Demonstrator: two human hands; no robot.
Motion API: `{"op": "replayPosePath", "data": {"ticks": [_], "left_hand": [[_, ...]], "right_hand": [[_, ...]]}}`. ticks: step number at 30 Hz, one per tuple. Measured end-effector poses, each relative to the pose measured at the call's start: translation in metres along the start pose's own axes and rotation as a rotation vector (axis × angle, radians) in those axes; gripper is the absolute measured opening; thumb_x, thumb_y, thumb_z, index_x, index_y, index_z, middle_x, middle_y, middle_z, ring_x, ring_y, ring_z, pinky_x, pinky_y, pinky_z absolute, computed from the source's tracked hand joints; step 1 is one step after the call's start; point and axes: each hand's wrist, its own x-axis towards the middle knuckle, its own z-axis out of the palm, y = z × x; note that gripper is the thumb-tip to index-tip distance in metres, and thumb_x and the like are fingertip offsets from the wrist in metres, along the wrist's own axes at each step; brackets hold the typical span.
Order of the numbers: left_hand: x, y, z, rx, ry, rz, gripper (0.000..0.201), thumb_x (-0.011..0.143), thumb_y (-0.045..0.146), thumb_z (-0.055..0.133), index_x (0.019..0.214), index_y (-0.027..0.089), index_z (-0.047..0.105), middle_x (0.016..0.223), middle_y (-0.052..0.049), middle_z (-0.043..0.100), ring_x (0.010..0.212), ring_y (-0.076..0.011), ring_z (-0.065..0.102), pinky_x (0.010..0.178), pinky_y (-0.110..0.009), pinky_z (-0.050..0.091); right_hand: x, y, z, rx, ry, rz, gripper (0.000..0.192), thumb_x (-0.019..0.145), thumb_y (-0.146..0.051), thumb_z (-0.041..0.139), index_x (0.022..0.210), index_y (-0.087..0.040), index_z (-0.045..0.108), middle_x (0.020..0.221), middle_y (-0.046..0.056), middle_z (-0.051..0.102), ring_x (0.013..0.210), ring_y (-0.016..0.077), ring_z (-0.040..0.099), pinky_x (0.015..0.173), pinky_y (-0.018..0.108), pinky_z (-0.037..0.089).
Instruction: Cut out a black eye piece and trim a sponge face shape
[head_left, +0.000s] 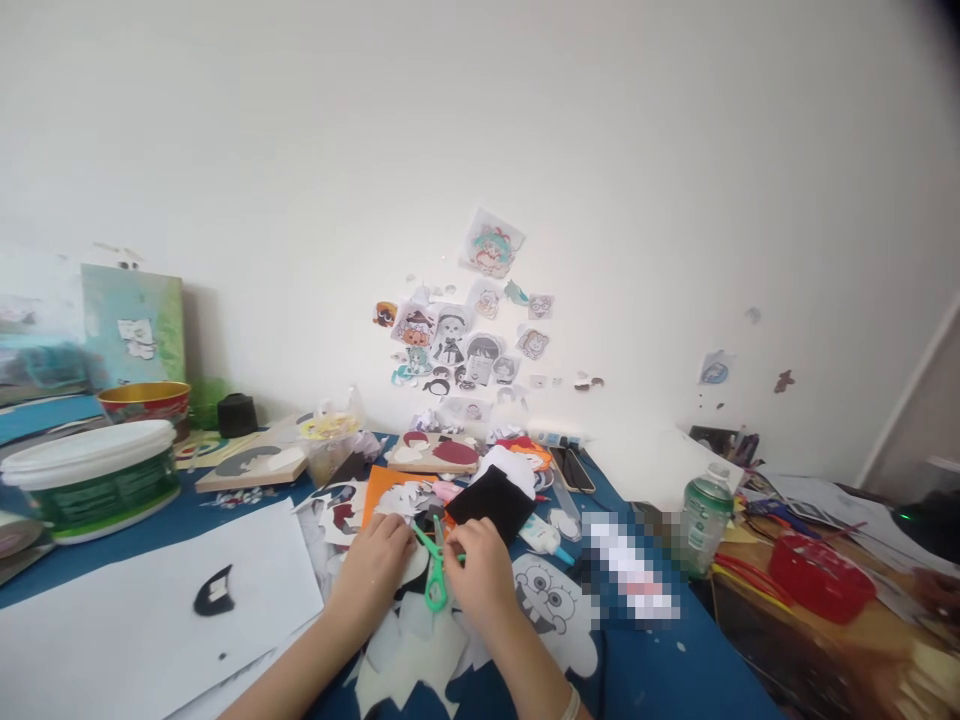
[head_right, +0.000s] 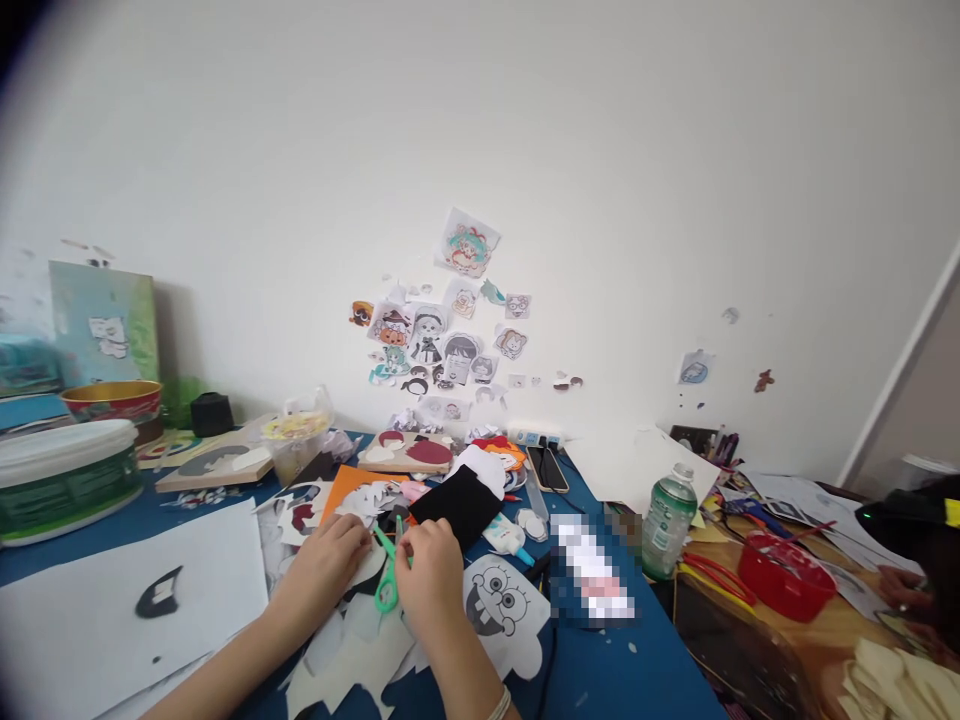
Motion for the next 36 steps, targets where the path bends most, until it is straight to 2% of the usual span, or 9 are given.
{"op": "replayPosePath", "data": {"ticks": [6,15,22,27,36], "left_hand": [[0.000,0.000,-0.003,-0.036,0.032,-0.063,0.032,0.088,0.027,0.031,0.073,0.014,0.056,0.073,-0.009,0.060,0.074,-0.0230,0.052,0.068,-0.035,0.041],[-0.002,-0.002,0.000,-0.198,-0.005,-0.124,0.030,0.087,0.032,0.030,0.068,0.019,0.050,0.068,-0.004,0.059,0.066,-0.0196,0.055,0.063,-0.032,0.042],[-0.006,-0.013,0.006,-0.311,0.066,-0.229,0.025,0.085,0.034,0.034,0.090,0.019,0.053,0.084,-0.008,0.064,0.079,-0.0212,0.059,0.072,-0.034,0.046],[-0.007,-0.011,0.002,-0.358,0.066,-0.255,0.022,0.084,0.033,0.035,0.090,0.021,0.052,0.083,-0.007,0.064,0.077,-0.0205,0.060,0.070,-0.034,0.047],[-0.006,-0.007,-0.010,-0.467,-0.007,-0.370,0.019,0.080,0.027,0.039,0.096,0.021,0.048,0.074,-0.003,0.063,0.072,-0.0189,0.062,0.067,-0.031,0.048]], "right_hand": [[0.000,-0.001,-0.004,-0.006,0.000,0.005,0.016,0.070,-0.005,0.051,0.063,-0.018,0.056,0.066,0.001,0.057,0.070,0.0153,0.048,0.060,0.023,0.034],[-0.002,-0.009,-0.007,-0.013,-0.036,-0.005,0.014,0.068,-0.006,0.053,0.064,-0.019,0.055,0.068,0.001,0.058,0.072,0.0159,0.048,0.060,0.024,0.034],[-0.001,-0.003,-0.013,-0.025,-0.032,0.099,0.018,0.069,-0.002,0.049,0.065,-0.019,0.054,0.069,0.001,0.057,0.072,0.0171,0.050,0.061,0.025,0.036],[-0.003,0.003,-0.009,-0.101,-0.109,0.173,0.019,0.063,-0.003,0.053,0.071,-0.020,0.057,0.076,0.004,0.058,0.077,0.0222,0.052,0.062,0.029,0.039],[-0.008,-0.006,-0.005,-0.171,-0.226,0.153,0.023,0.065,-0.009,0.056,0.085,-0.019,0.060,0.082,0.008,0.059,0.080,0.0266,0.053,0.064,0.034,0.042]]}}
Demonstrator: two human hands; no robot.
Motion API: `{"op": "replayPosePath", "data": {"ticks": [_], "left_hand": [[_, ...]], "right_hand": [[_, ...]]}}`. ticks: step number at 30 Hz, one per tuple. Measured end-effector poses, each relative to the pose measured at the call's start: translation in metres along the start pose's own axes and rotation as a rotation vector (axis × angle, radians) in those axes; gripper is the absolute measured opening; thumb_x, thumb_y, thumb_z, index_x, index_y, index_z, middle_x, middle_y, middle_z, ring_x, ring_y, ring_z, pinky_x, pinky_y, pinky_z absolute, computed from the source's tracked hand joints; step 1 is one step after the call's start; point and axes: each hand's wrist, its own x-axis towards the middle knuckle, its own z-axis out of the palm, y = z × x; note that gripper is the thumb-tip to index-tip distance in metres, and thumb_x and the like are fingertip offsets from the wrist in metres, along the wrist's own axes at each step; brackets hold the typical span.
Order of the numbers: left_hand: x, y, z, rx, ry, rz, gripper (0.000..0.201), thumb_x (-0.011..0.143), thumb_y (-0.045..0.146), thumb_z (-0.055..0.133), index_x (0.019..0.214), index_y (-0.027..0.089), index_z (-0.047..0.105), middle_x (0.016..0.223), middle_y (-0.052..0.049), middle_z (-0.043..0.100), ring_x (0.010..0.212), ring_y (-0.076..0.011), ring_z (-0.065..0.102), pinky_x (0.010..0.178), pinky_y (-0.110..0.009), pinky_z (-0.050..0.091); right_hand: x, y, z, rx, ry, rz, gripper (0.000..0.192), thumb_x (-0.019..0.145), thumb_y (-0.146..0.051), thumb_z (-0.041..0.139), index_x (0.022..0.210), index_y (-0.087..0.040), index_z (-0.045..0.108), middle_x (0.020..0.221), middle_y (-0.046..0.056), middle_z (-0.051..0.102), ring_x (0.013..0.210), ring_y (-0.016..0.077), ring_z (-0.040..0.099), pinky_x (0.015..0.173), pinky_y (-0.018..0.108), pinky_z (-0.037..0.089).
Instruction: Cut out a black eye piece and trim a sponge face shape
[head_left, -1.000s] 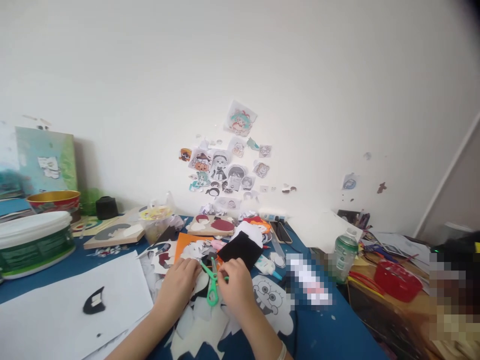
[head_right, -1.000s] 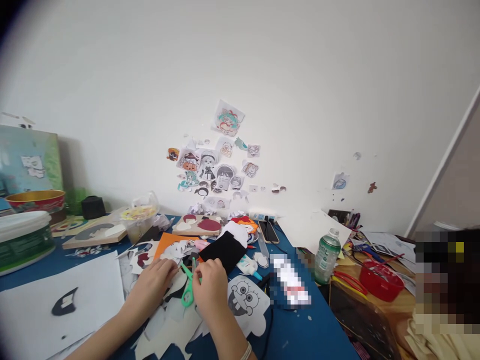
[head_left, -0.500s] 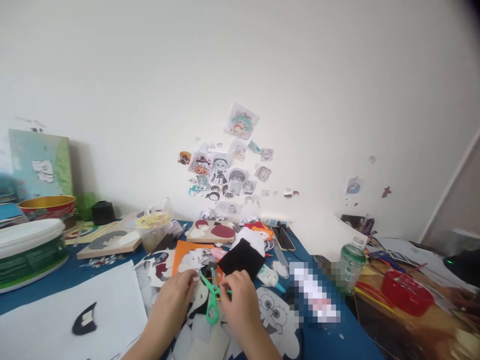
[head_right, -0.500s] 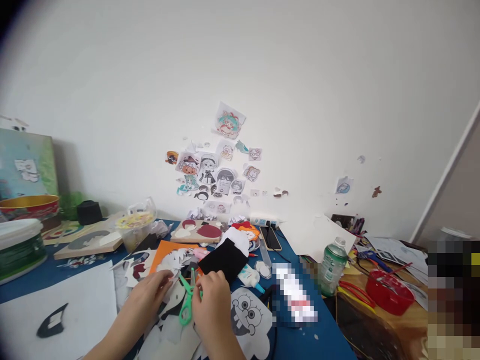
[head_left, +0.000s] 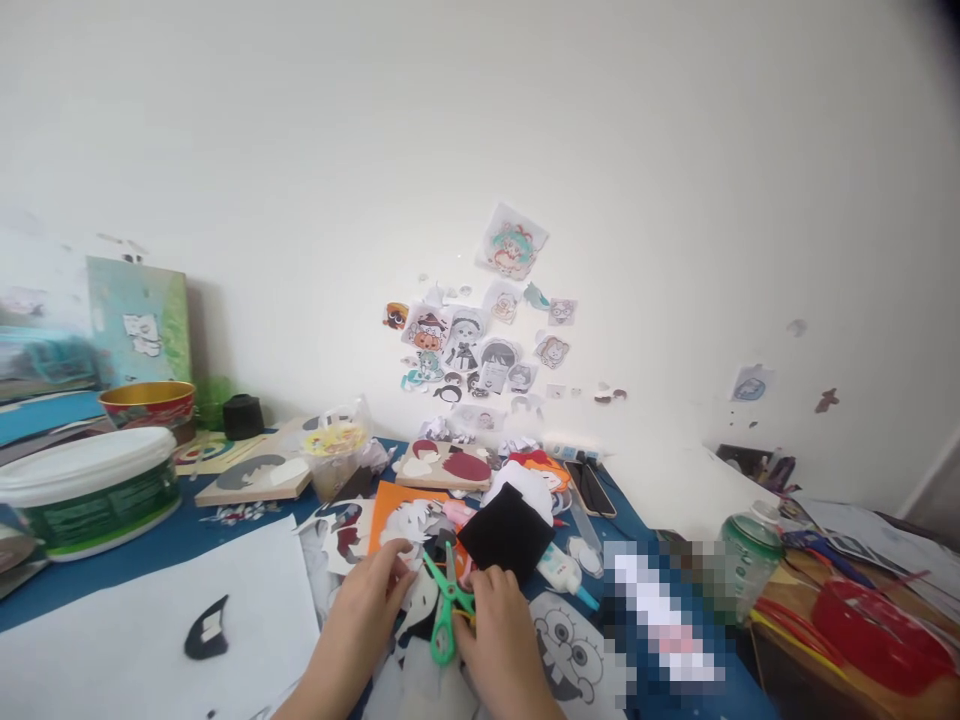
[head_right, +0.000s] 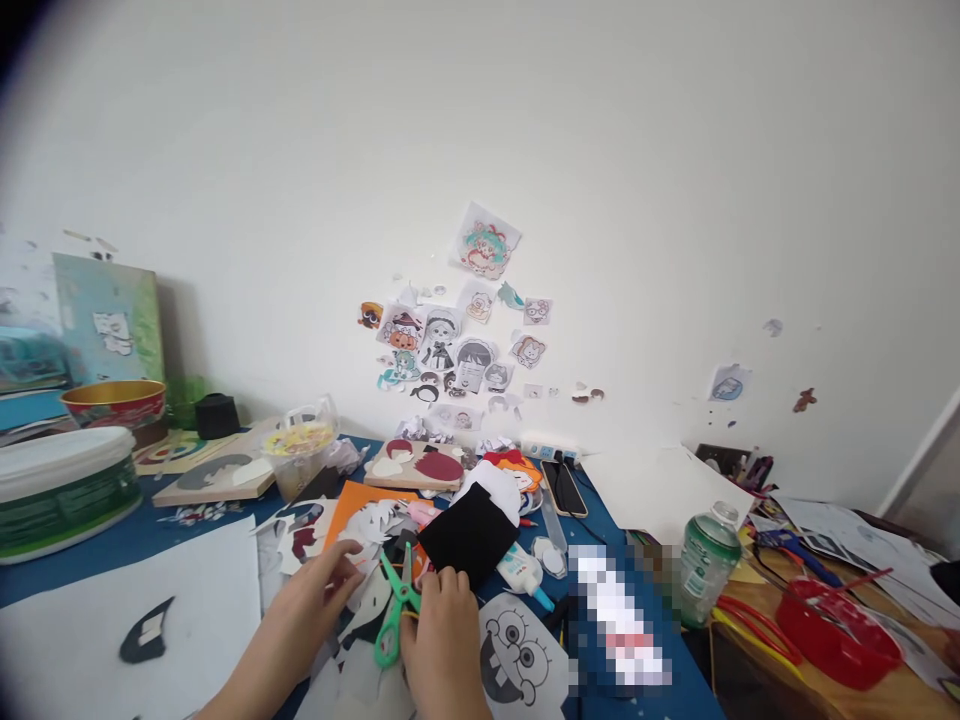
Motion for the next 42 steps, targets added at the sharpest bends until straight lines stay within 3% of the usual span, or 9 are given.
{"op": "replayPosePath", "data": {"ticks": [4,8,13,17,23,30,35,39,42], "left_hand": [[0.000,0.001,-0.005,0.033,0.000,-0.030,0.017,0.082,0.028,0.038,0.092,0.022,0.051,0.078,-0.003,0.065,0.075,-0.0186,0.062,0.069,-0.030,0.048],[0.000,0.001,-0.005,0.086,0.005,0.047,0.021,0.082,0.024,0.037,0.089,0.020,0.056,0.086,-0.007,0.065,0.081,-0.0191,0.060,0.071,-0.031,0.048],[-0.002,0.004,0.001,0.190,-0.121,0.224,0.018,0.077,0.022,0.047,0.086,0.020,0.062,0.093,-0.008,0.065,0.089,-0.0223,0.055,0.079,-0.036,0.044],[-0.003,0.004,0.007,0.298,-0.188,0.266,0.015,0.074,0.017,0.051,0.079,0.022,0.064,0.088,-0.005,0.064,0.086,-0.0230,0.053,0.075,-0.037,0.042],[-0.004,0.003,0.013,0.279,-0.188,0.256,0.018,0.075,0.012,0.045,0.070,0.021,0.060,0.084,-0.004,0.062,0.084,-0.0206,0.052,0.072,-0.034,0.041],[-0.003,0.008,0.010,0.226,-0.118,0.235,0.019,0.082,0.020,0.042,0.069,0.019,0.057,0.087,-0.005,0.062,0.086,-0.0216,0.052,0.075,-0.036,0.041],[-0.004,0.018,0.003,0.035,-0.034,0.210,0.021,0.083,0.031,0.043,0.069,0.020,0.054,0.079,-0.005,0.061,0.078,-0.0200,0.054,0.072,-0.032,0.043],[-0.008,0.027,0.005,-0.170,-0.120,0.082,0.031,0.083,0.041,0.039,0.063,0.020,0.051,0.069,-0.003,0.059,0.068,-0.0178,0.055,0.065,-0.029,0.046],[-0.012,0.027,0.009,-0.258,-0.187,-0.017,0.038,0.081,0.049,0.038,0.058,0.020,0.049,0.062,-0.001,0.057,0.062,-0.0162,0.054,0.060,-0.026,0.046]], "right_hand": [[0.000,-0.002,-0.003,0.017,-0.065,0.031,0.021,0.069,-0.015,0.056,0.088,-0.019,0.060,0.084,0.009,0.058,0.082,0.0278,0.053,0.065,0.036,0.043],[-0.001,-0.004,-0.002,0.016,-0.083,0.038,0.029,0.064,-0.020,0.063,0.093,-0.019,0.060,0.088,0.010,0.057,0.084,0.0293,0.052,0.069,0.039,0.043],[-0.002,-0.003,0.002,-0.008,-0.088,0.050,0.030,0.064,-0.016,0.062,0.094,-0.016,0.060,0.089,0.011,0.058,0.084,0.0295,0.053,0.069,0.040,0.043],[-0.002,-0.003,0.004,-0.013,-0.066,0.041,0.031,0.063,-0.014,0.062,0.094,-0.018,0.060,0.088,0.011,0.058,0.081,0.0287,0.055,0.066,0.037,0.043],[-0.002,-0.004,0.004,-0.008,-0.053,0.049,0.028,0.062,-0.014,0.063,0.090,-0.018,0.060,0.085,0.010,0.059,0.079,0.0295,0.055,0.064,0.038,0.042],[-0.002,-0.005,0.000,0.009,-0.041,0.029,0.028,0.062,-0.012,0.062,0.090,-0.018,0.060,0.085,0.010,0.059,0.080,0.0288,0.053,0.067,0.039,0.042],[-0.001,-0.013,-0.016,0.035,0.057,-0.119,0.020,0.064,-0.010,0.059,0.080,-0.021,0.058,0.081,0.006,0.058,0.075,0.0242,0.053,0.062,0.034,0.041],[0.002,-0.016,-0.030,0.054,0.128,-0.373,0.013,0.068,-0.009,0.055,0.075,-0.020,0.054,0.076,0.004,0.059,0.071,0.0207,0.052,0.061,0.031,0.039],[0.004,-0.011,-0.027,0.101,0.219,-0.480,0.008,0.074,-0.012,0.051,0.072,-0.020,0.052,0.070,0.002,0.058,0.066,0.0183,0.051,0.060,0.029,0.038]]}}
